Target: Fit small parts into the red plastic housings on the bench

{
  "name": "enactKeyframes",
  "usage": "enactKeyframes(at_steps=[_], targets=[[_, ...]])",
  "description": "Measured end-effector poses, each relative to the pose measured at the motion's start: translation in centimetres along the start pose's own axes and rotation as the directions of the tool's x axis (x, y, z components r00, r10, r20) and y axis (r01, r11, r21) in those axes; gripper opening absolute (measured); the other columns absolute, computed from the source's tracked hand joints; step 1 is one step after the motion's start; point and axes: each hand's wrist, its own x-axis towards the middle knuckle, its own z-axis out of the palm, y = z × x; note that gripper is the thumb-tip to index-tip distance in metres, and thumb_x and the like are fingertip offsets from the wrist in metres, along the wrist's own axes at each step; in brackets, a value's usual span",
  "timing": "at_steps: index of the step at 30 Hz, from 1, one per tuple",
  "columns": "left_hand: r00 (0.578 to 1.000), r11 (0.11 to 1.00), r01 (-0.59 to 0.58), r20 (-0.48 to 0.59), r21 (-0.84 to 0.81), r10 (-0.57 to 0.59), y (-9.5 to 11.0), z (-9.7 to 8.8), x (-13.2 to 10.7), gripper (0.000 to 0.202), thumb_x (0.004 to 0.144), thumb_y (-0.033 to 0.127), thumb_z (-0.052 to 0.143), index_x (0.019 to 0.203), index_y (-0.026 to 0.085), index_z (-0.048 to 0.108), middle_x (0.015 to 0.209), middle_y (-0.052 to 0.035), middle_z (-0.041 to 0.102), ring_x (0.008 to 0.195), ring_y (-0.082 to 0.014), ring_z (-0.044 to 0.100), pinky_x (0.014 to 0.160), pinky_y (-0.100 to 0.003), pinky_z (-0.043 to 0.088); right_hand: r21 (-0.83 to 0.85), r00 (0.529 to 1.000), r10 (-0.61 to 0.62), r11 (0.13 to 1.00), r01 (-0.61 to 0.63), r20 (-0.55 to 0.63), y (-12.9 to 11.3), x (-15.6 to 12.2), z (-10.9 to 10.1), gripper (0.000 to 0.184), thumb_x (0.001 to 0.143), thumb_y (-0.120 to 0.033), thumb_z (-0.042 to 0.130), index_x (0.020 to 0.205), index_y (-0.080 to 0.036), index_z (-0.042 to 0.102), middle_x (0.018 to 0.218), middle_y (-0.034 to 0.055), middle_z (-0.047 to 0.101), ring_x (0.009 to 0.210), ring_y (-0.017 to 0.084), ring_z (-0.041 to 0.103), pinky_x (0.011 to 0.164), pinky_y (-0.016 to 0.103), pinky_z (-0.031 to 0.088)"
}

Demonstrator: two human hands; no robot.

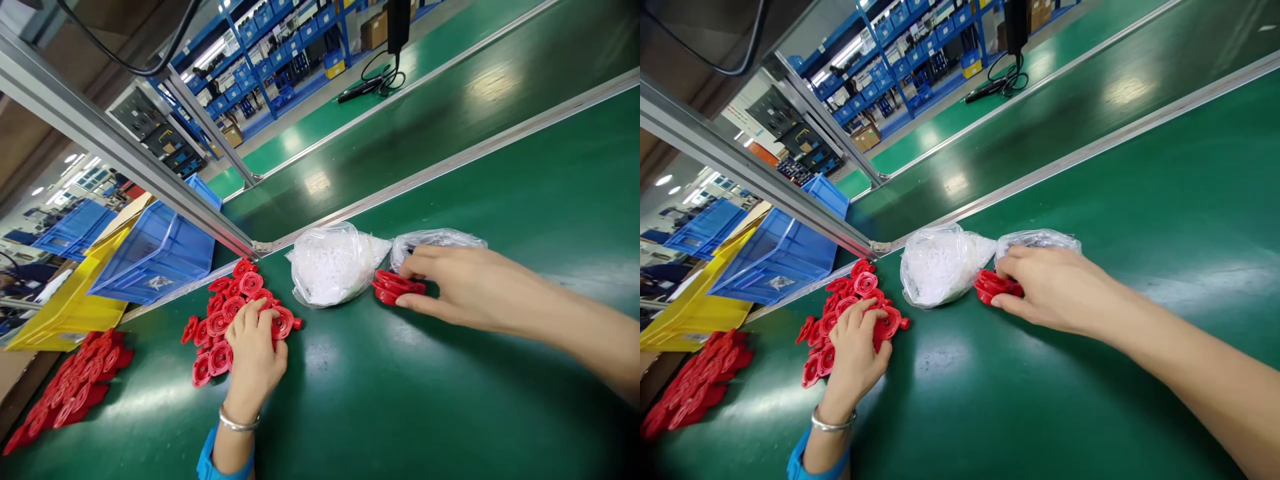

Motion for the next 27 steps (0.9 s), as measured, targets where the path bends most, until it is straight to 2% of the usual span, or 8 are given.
enactKeyframes(at_steps=[4,7,11,13,16,20,23,27], targets=[[0.990,0.976,-0.108,-0.105,-0.190,0.089,2.4,-0.2,-0.9,0.032,0.077,0.018,0.061,0.109,0.021,0.056,0.132,-0.0132,0.052,0.126,-0.0341,0.042,0.103,-0.055,0.034,-0.050,0.995,-0.054,0.997,0.058,0.078,-2.0,-0.5,1.7,0.012,0.083,-0.030,0.059,0.084,-0.019,0.063,0.078,0.0036,0.057,0.063,0.018,0.057,0.053,0.027,0.032],[0.977,0.845,-0.209,-0.059,-0.491,0.207,4.6,0.3,-1.9,0.050,0.079,0.028,0.066,0.124,0.020,0.047,0.130,-0.0136,0.053,0.124,-0.0301,0.047,0.104,-0.050,0.038,0.090,0.979,-0.182,0.981,0.173,0.097,-3.9,-1.0,2.6,0.009,0.081,-0.023,0.061,0.089,-0.021,0.062,0.086,0.0029,0.057,0.069,0.017,0.057,0.058,0.027,0.035],[0.952,0.611,-0.028,0.166,-0.791,0.257,6.0,1.7,-2.5,0.084,0.070,0.043,0.078,0.139,0.022,0.034,0.134,-0.0134,0.052,0.120,-0.0281,0.052,0.102,-0.045,0.043,0.294,0.951,-0.295,0.921,0.256,0.096,-5.9,-1.5,3.8,0.009,0.083,-0.018,0.062,0.091,-0.021,0.061,0.089,0.0013,0.056,0.068,0.014,0.053,0.058,0.026,0.034],[0.940,0.511,0.096,0.246,-0.854,0.235,6.1,2.2,-2.4,0.081,0.071,0.041,0.079,0.138,0.025,0.036,0.133,-0.0102,0.054,0.117,-0.0254,0.055,0.102,-0.042,0.044,0.380,0.947,-0.309,0.889,0.256,0.084,-6.5,-1.5,4.5,0.005,0.083,-0.018,0.065,0.085,-0.020,0.061,0.086,-0.0001,0.055,0.065,0.011,0.049,0.057,0.025,0.033],[0.923,0.392,0.194,0.303,-0.899,0.237,6.1,2.8,-2.3,0.071,0.073,0.034,0.079,0.133,0.027,0.041,0.126,-0.0062,0.059,0.112,-0.0223,0.058,0.100,-0.038,0.046,0.544,0.939,-0.338,0.801,0.250,0.066,-6.5,-1.3,4.5,0.016,0.078,-0.018,0.073,0.076,-0.018,0.058,0.081,-0.0025,0.052,0.061,0.009,0.045,0.055,0.022,0.034],[0.942,0.304,0.215,0.279,-0.928,0.187,5.9,3.2,-2.4,0.064,0.075,0.032,0.077,0.129,0.026,0.044,0.113,-0.0049,0.062,0.102,-0.0201,0.061,0.093,-0.036,0.049,0.772,0.970,-0.241,0.612,0.170,-0.022,-5.1,-0.6,2.0,0.028,0.076,-0.031,0.077,0.068,-0.017,0.054,0.073,-0.0035,0.050,0.060,0.008,0.046,0.054,0.020,0.037],[0.963,0.330,0.138,0.204,-0.934,0.175,6.1,3.4,-1.9,0.059,0.078,0.031,0.074,0.129,0.028,0.044,0.115,-0.0060,0.058,0.106,-0.0208,0.060,0.095,-0.038,0.050,0.830,0.984,-0.103,0.528,0.180,-0.148,-3.6,-0.2,-0.5,0.028,0.080,-0.036,0.073,0.069,-0.018,0.055,0.072,-0.0018,0.055,0.066,0.011,0.051,0.062,0.023,0.043],[0.953,0.577,-0.166,0.020,-0.800,0.301,7.4,3.7,-0.5,0.056,0.075,0.030,0.077,0.125,0.025,0.052,0.129,-0.0116,0.047,0.124,-0.0264,0.049,0.105,-0.045,0.044,0.791,0.976,-0.131,0.571,0.220,-0.177,-3.4,-0.1,-1.7,0.024,0.083,-0.030,0.069,0.070,-0.019,0.053,0.077,-0.0003,0.056,0.073,0.013,0.054,0.069,0.025,0.044]])
